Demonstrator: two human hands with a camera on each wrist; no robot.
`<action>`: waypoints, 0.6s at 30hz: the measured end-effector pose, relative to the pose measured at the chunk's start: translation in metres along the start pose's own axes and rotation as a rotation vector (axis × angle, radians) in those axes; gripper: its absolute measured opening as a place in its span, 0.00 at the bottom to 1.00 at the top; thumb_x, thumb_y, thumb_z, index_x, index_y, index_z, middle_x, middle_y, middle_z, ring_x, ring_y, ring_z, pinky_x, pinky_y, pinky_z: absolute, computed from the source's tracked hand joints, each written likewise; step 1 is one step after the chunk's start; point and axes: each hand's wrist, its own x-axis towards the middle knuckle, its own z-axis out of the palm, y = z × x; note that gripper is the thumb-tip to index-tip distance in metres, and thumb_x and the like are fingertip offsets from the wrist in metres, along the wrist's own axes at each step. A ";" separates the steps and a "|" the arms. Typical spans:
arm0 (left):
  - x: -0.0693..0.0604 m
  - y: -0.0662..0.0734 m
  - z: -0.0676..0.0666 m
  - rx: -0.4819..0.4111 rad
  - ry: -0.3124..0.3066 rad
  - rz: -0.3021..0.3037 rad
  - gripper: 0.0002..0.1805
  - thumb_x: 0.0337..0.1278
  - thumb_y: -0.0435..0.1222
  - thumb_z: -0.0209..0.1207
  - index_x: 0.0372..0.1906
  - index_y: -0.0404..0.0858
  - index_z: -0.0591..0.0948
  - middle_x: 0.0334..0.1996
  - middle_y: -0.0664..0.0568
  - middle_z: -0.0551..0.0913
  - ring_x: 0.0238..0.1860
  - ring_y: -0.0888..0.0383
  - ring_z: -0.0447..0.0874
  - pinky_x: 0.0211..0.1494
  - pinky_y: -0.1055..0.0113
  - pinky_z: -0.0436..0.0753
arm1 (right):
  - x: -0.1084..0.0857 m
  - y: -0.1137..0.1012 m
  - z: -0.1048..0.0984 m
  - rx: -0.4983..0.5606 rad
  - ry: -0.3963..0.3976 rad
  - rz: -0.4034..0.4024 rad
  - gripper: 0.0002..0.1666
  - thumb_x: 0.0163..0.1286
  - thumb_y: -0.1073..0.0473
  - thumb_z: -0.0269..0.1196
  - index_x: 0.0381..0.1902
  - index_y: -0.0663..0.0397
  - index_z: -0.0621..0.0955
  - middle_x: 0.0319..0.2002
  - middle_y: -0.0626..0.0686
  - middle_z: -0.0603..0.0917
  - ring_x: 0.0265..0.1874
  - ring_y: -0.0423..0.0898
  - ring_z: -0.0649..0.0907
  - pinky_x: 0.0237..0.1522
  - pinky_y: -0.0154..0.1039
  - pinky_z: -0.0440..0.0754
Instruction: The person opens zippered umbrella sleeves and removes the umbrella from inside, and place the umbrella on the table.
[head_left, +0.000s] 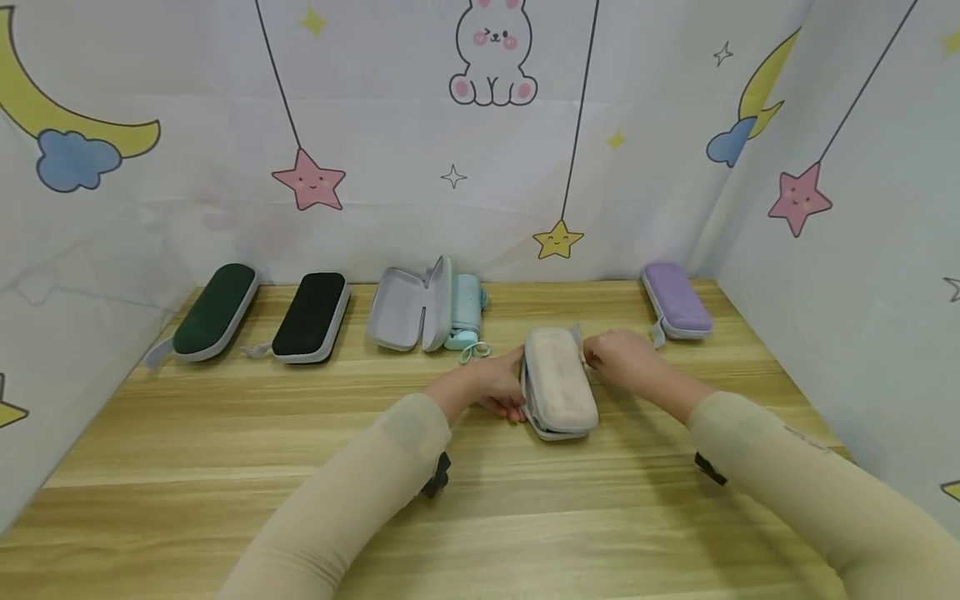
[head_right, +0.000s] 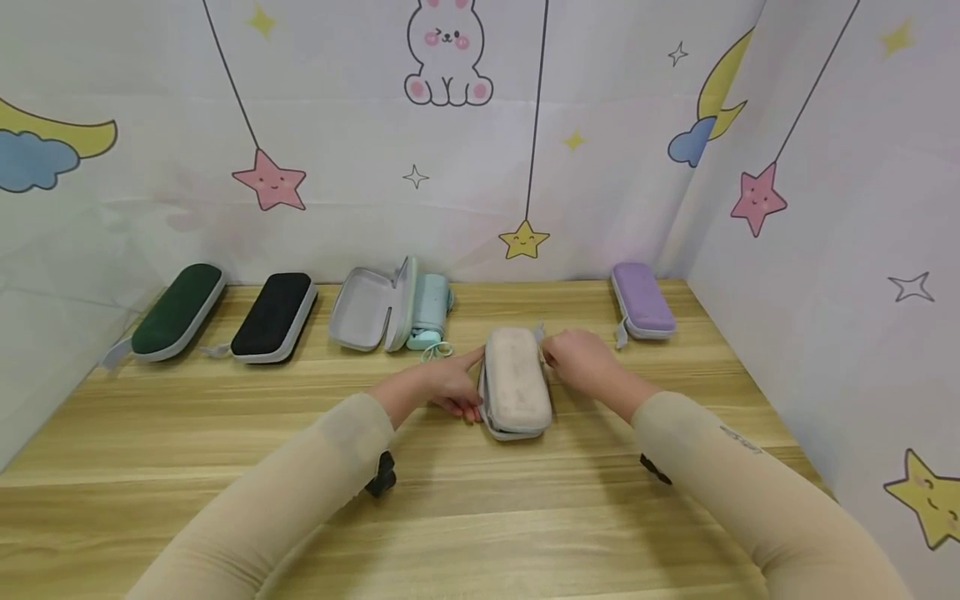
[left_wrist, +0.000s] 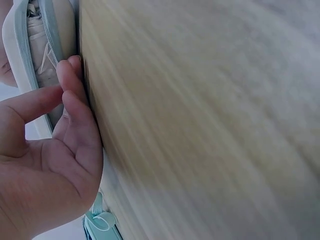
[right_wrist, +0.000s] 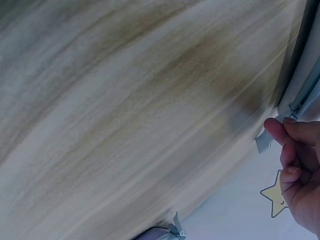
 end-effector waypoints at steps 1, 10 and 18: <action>0.000 0.000 0.000 0.001 -0.003 0.001 0.56 0.59 0.21 0.55 0.77 0.53 0.31 0.23 0.41 0.85 0.16 0.58 0.80 0.19 0.71 0.75 | 0.000 0.000 0.000 0.000 -0.003 0.003 0.05 0.61 0.72 0.64 0.29 0.59 0.83 0.27 0.51 0.85 0.27 0.48 0.84 0.30 0.42 0.81; -0.006 0.000 -0.002 -0.012 -0.019 0.004 0.56 0.60 0.23 0.56 0.77 0.54 0.31 0.25 0.41 0.86 0.18 0.58 0.81 0.21 0.71 0.76 | 0.003 -0.001 -0.001 0.007 0.004 0.005 0.05 0.62 0.71 0.64 0.29 0.58 0.83 0.27 0.51 0.85 0.27 0.48 0.84 0.31 0.43 0.81; -0.006 -0.002 -0.003 -0.039 -0.015 -0.010 0.56 0.60 0.24 0.57 0.77 0.57 0.33 0.27 0.40 0.86 0.19 0.58 0.82 0.23 0.71 0.76 | 0.004 -0.011 -0.012 -0.051 -0.006 0.039 0.06 0.61 0.70 0.65 0.34 0.56 0.85 0.33 0.52 0.87 0.31 0.50 0.85 0.28 0.44 0.82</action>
